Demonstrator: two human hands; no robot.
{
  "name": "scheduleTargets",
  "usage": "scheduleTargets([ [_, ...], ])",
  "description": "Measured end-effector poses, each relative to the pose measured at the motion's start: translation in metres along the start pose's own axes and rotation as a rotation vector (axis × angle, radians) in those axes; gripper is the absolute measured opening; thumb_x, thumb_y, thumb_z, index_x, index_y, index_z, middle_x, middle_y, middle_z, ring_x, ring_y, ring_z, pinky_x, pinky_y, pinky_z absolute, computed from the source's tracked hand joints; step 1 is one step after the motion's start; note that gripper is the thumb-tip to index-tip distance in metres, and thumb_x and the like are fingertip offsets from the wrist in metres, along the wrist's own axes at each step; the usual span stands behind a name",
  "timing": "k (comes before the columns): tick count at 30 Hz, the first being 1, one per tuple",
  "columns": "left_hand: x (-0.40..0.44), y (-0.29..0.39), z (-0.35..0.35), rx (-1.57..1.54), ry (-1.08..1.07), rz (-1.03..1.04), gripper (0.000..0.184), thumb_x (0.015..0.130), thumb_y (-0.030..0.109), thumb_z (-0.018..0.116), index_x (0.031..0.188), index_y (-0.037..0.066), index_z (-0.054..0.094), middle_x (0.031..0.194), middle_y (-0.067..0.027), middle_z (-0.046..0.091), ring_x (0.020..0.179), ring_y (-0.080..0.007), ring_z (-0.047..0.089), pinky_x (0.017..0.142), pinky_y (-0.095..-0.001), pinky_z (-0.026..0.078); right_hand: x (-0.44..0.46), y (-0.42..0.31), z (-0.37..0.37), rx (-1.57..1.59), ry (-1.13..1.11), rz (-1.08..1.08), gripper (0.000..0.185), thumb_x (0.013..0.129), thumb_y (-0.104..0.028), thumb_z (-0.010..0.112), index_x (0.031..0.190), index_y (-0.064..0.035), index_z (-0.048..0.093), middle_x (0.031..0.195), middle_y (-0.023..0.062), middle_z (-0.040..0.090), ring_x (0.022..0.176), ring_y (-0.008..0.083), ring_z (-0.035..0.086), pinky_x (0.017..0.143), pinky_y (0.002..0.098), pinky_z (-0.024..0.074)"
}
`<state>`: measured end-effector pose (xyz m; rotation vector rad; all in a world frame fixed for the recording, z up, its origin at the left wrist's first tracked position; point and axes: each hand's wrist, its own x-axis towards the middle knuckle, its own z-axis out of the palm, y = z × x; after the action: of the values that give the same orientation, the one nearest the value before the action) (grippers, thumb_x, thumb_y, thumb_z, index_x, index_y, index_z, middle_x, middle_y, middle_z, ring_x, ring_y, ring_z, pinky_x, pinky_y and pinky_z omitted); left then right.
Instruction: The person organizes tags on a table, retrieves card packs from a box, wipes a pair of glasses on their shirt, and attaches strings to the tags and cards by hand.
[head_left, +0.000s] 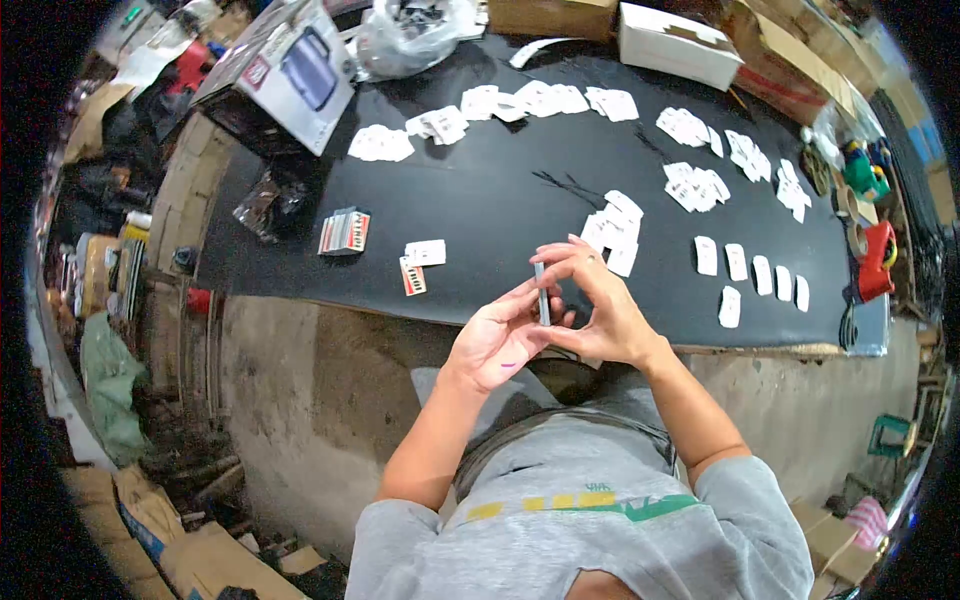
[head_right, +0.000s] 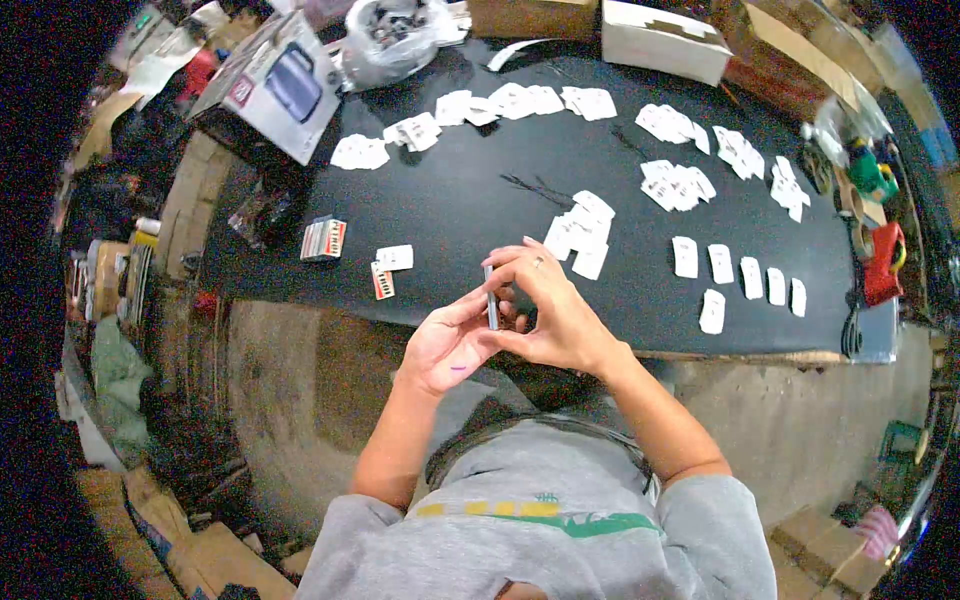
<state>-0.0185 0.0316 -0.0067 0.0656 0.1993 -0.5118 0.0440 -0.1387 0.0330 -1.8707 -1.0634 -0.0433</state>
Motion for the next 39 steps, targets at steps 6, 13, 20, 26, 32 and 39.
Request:
scheduleTargets([
  [6,0.005,-0.027,0.025,0.637,0.125,0.048,0.038,0.1,0.02,0.043,0.131,-0.001,0.043,0.121,-0.0159,0.056,0.11,-0.0247,0.058,0.093,-0.0352,0.05,-0.024,-0.008,-0.023,0.041,-0.056,0.253,0.062,0.061,-0.019,0.084,0.111,-0.0056,0.05,0.112,0.0107,0.057,0.1,0.0272,0.059,0.109,0.0462,0.0318],
  [13,0.007,-0.032,0.024,0.426,0.055,-0.043,0.043,0.099,0.021,0.044,0.131,-0.008,0.038,0.119,-0.023,0.056,0.115,-0.0305,0.056,0.093,-0.0386,0.052,-0.041,-0.008,-0.034,0.126,-0.068,0.198,0.05,0.061,-0.017,0.084,0.099,-0.0041,0.055,0.107,0.0121,0.058,0.093,0.0297,0.061,0.106,0.0473,0.0362],
  [20,0.004,-0.037,0.009,0.516,0.073,-0.154,0.044,0.097,0.023,0.05,0.13,-0.005,0.041,0.123,-0.0201,0.055,0.11,-0.0277,0.059,0.089,-0.0342,0.053,-0.048,-0.013,-0.031,0.133,-0.066,0.247,0.036,0.062,-0.017,0.083,0.085,-0.0027,0.059,0.094,0.0133,0.064,0.102,0.0298,0.062,0.104,0.0493,0.0375],
  [26,0.0,-0.04,0.006,0.402,0.052,-0.122,0.041,0.098,0.025,0.046,0.127,-0.004,0.045,0.118,-0.0184,0.058,0.112,-0.0256,0.058,0.094,-0.0367,0.051,-0.062,-0.017,-0.027,0.084,-0.021,0.218,0.034,0.064,-0.015,0.082,0.092,-0.0036,0.067,0.114,0.0167,0.062,0.106,0.0313,0.062,0.104,0.0455,0.0388],
  [32,-0.005,-0.04,-0.001,0.33,0.125,-0.152,0.034,0.098,0.025,0.047,0.121,0.001,0.05,0.112,-0.0111,0.059,0.105,-0.0179,0.059,0.093,-0.0333,0.052,-0.064,-0.016,-0.029,0.042,-0.058,0.171,0.033,0.069,-0.012,0.078,0.098,-0.0044,0.067,0.115,0.0182,0.06,0.089,0.0298,0.066,0.107,0.0461,0.0357],
  [39,-0.004,-0.042,0.004,0.393,0.037,-0.189,0.047,0.096,0.029,0.049,0.131,-0.001,0.042,0.126,-0.0169,0.054,0.118,-0.0258,0.054,0.095,-0.0366,0.05,-0.053,-0.025,-0.037,0.098,-0.164,0.247,0.039,0.069,-0.013,0.079,0.102,-0.003,0.061,0.12,0.0185,0.056,0.105,0.0343,0.06,0.084,0.0383,0.054],
])
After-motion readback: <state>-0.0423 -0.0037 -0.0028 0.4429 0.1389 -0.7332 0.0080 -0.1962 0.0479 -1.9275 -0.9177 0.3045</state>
